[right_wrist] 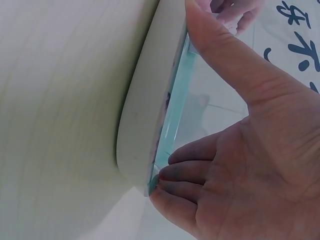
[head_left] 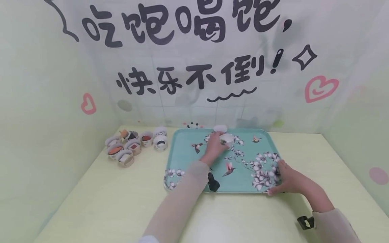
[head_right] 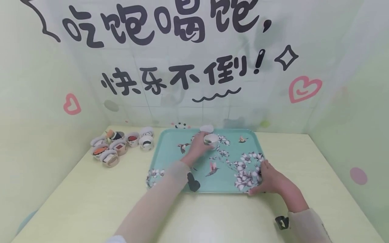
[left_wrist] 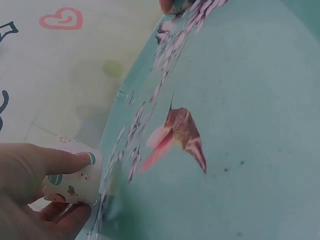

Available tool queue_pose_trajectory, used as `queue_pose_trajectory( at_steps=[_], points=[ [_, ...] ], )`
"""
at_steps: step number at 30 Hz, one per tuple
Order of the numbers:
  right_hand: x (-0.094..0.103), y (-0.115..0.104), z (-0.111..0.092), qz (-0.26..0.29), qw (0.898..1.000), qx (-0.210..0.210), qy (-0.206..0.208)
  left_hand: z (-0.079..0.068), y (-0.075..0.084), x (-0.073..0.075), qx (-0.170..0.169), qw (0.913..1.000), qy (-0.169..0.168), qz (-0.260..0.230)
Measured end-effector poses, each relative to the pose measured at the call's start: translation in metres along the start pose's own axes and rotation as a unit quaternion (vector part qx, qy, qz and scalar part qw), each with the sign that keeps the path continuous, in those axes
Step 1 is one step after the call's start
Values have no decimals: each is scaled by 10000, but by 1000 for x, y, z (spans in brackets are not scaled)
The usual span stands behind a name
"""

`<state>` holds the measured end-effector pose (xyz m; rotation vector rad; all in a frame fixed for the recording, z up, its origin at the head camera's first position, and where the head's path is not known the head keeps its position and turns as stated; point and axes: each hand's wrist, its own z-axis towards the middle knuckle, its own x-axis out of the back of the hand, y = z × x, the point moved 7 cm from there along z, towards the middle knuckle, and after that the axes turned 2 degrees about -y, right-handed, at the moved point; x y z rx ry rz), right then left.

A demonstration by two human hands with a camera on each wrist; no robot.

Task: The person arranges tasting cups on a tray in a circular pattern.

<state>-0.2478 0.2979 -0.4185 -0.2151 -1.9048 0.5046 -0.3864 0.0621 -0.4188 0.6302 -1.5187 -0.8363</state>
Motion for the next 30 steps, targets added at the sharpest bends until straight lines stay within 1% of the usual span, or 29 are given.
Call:
queue_pose_trajectory(
  at_steps=[5, 8, 10, 15, 25, 30],
  points=[
    [-1, 2, -2, -8, 10000, -26, 9, 0, -2, -10, 130, 9998, 85, -81],
    [-2, 2, -2, 3, 10000, -17, -1, -1, -5, -13, 239, 9995, 142, -178],
    [-3, 2, -2, -32, 10000, -12, 13, 0, -5, -15, 241, 9993, 193, -208],
    [-2, 2, -3, -32, 9999, 33, 95, 2, -2, -18, 197, 9989, 368, -229],
    [-2, 3, -3, 50, 9998, 31, 186, 6, -1, -20, 394, 9959, 692, -420],
    [-4, 2, -4, 137, 9998, 37, 159, 5, -5, -21, 503, 9947, 710, -546]
  ],
)
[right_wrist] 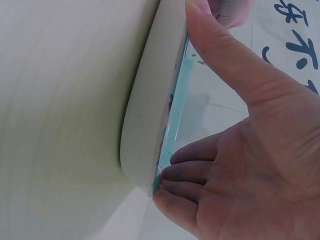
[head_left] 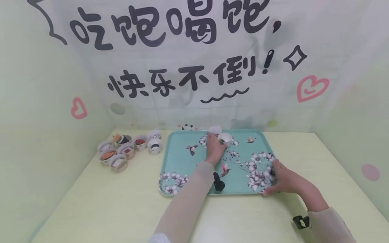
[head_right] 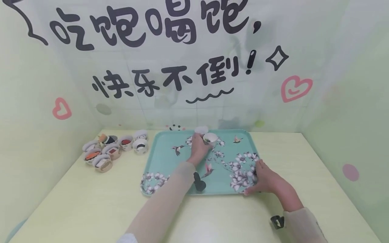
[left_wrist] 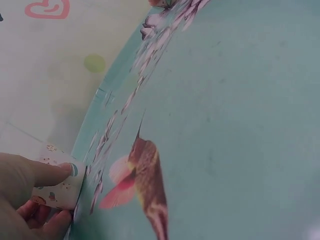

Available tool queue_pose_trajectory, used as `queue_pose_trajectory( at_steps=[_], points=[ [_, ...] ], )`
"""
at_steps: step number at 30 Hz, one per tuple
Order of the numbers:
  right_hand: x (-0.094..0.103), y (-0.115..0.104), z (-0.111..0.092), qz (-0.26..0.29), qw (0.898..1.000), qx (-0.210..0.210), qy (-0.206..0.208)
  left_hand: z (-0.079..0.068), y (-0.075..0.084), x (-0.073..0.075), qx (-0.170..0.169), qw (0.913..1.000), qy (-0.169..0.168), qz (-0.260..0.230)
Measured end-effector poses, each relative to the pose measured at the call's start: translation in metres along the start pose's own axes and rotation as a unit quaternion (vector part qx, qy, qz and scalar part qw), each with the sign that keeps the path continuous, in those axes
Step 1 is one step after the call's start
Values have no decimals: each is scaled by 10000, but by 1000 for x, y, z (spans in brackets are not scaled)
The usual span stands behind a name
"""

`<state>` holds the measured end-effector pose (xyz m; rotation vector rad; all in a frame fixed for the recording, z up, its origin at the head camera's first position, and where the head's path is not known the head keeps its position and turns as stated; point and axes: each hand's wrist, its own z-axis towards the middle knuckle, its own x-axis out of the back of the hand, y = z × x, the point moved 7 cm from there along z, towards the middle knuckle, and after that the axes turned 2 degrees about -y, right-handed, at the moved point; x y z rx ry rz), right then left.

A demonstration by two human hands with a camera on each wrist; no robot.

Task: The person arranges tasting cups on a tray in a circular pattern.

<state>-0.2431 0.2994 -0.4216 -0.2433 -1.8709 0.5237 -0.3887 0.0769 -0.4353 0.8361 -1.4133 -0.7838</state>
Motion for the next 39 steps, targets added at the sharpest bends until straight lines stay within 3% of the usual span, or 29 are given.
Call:
queue_pose_trajectory(
  at_steps=[9, 19, 24, 32, 39],
  points=[
    [3, 2, 3, -91, 9999, -56, -55, 4, -1, -1, -59, 9999, 95, 31],
    [-1, -2, 4, -113, 9998, 22, -155, -2, -10, 16, -129, 9998, 149, -77],
    [3, -3, 4, -177, 9998, 86, -101, -4, -4, 29, -249, 9996, 150, -56],
    [-2, -8, 3, -170, 9996, 113, -177, -13, -5, 65, -131, 9999, -27, 98],
    [-6, -8, 0, -260, 9993, 252, -48, -21, -11, 90, -403, 9989, -52, 237]
  ],
)
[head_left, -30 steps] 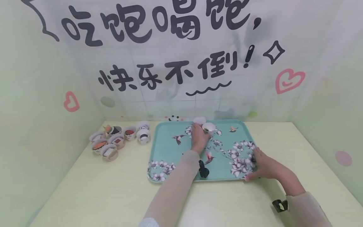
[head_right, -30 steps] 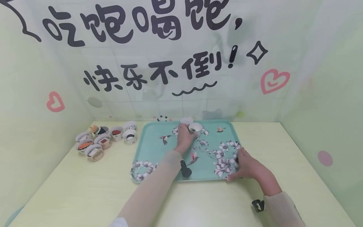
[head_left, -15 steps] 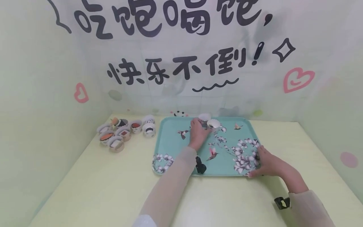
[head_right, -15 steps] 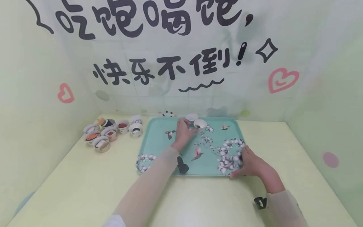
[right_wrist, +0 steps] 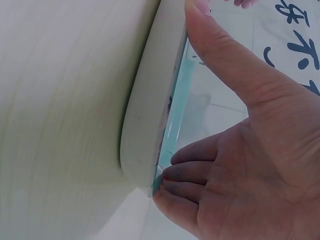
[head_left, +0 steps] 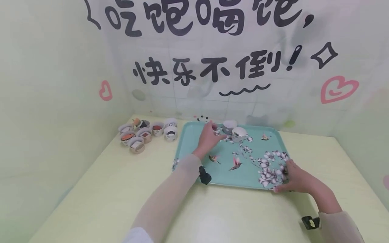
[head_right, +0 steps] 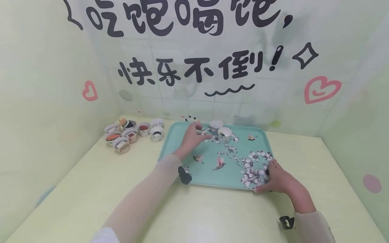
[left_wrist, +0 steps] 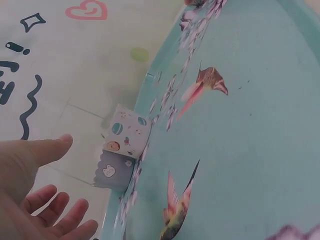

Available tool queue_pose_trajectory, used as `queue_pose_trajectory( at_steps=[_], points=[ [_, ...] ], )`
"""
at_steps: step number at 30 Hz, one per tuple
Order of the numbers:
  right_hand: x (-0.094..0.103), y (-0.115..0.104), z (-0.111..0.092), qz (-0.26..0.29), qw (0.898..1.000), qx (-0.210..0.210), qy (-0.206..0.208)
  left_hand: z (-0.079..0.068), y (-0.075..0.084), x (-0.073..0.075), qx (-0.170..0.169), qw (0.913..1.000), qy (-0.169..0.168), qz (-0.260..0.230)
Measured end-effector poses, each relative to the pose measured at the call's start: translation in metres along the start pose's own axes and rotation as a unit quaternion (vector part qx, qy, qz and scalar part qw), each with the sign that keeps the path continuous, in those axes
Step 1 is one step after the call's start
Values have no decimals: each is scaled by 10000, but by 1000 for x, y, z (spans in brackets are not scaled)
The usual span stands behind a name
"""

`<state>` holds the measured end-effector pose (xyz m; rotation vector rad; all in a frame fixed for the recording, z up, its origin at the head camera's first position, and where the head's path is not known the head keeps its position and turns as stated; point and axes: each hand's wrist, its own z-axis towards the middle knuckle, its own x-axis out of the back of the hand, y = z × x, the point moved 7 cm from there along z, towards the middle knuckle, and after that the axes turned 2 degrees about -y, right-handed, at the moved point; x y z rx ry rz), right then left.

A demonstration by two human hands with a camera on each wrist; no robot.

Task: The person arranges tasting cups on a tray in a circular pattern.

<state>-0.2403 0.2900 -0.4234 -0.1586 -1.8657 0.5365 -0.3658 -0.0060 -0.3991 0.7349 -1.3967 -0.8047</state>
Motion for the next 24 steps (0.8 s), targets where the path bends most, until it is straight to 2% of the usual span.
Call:
queue_pose_trajectory(
  at_steps=[6, 11, 15, 24],
  points=[
    [2, -1, -3, 31, 10000, -60, -37, -12, -2, 23, -23, 9993, -281, -259],
    [7, -5, -2, -80, 10000, 0, 4, -21, -3, 46, -163, 9985, -371, -371],
    [7, -3, 1, 34, 9999, -44, -101, -29, -9, 60, -130, 9981, -441, -404],
    [10, 6, 1, 121, 9996, -222, -150, -37, -22, 84, -171, 9982, -559, -159]
  ],
)
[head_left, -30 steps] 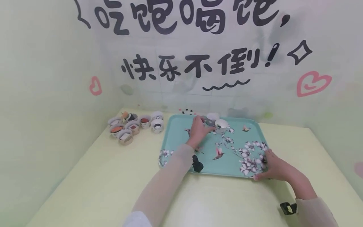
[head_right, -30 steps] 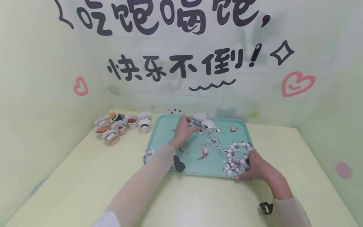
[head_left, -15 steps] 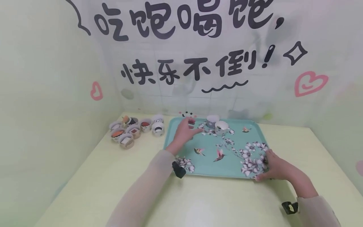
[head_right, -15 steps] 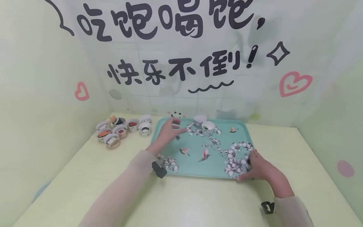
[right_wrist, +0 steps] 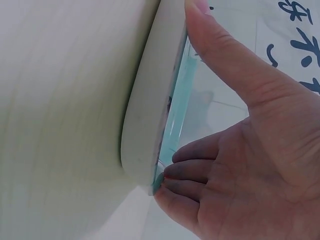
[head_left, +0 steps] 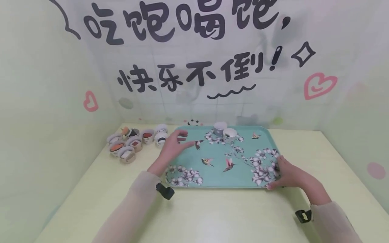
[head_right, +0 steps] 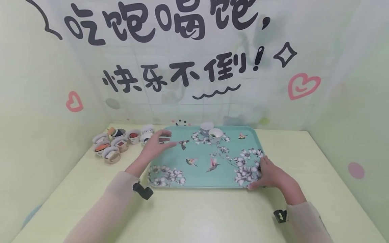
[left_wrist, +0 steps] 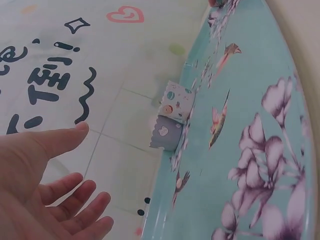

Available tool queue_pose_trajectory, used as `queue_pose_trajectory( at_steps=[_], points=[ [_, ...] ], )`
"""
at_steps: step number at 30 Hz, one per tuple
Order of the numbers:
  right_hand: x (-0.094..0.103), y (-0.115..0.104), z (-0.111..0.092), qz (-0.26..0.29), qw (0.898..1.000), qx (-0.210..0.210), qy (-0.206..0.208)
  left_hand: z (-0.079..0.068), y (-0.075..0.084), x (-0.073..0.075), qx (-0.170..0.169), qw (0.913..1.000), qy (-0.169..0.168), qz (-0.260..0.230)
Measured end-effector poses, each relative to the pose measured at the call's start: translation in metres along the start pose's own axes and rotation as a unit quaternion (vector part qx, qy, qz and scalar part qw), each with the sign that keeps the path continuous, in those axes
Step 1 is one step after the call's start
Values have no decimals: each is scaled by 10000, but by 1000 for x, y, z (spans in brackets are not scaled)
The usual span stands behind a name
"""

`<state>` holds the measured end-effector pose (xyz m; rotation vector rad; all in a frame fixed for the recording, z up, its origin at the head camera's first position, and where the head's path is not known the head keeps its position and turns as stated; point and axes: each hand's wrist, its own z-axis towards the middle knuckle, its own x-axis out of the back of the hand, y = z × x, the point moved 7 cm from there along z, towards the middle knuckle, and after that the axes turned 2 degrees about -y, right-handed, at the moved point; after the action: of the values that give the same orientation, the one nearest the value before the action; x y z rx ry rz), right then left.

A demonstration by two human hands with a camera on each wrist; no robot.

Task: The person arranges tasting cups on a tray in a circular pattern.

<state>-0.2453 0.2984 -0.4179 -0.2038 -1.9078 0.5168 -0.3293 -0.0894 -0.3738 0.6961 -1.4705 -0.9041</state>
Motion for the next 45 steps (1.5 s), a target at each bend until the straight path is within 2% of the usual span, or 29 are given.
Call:
queue_pose_trajectory(
  at_steps=[7, 16, 19, 23, 30, 36, 42, 45],
  points=[
    [-7, 3, -1, -7, 9999, -100, -113, -15, -21, 22, 155, 9997, -28, 206],
    [-5, 7, -4, -39, 9999, -88, -64, -34, -36, 57, 117, 9989, 178, 427],
    [-7, 10, -6, 9, 10000, -88, -47, -42, -43, 69, 186, 9976, 314, 590],
    [-8, 13, -8, 24, 10000, -80, -11, -50, -47, 84, 108, 9955, 517, 792],
    [-3, 9, -6, 11, 10000, 19, -20, -64, -57, 115, 120, 9924, 814, 911],
    [7, 11, -3, 11, 10000, 20, 86, -69, -65, 138, -99, 9882, 1188, 957],
    [6, 5, -1, 74, 9999, 124, 60, -86, -88, 158, 320, 9837, 1656, 617],
    [5, 2, 2, 80, 9999, 91, 6, -90, -99, 162, 524, 9822, 1723, 535]
  ],
)
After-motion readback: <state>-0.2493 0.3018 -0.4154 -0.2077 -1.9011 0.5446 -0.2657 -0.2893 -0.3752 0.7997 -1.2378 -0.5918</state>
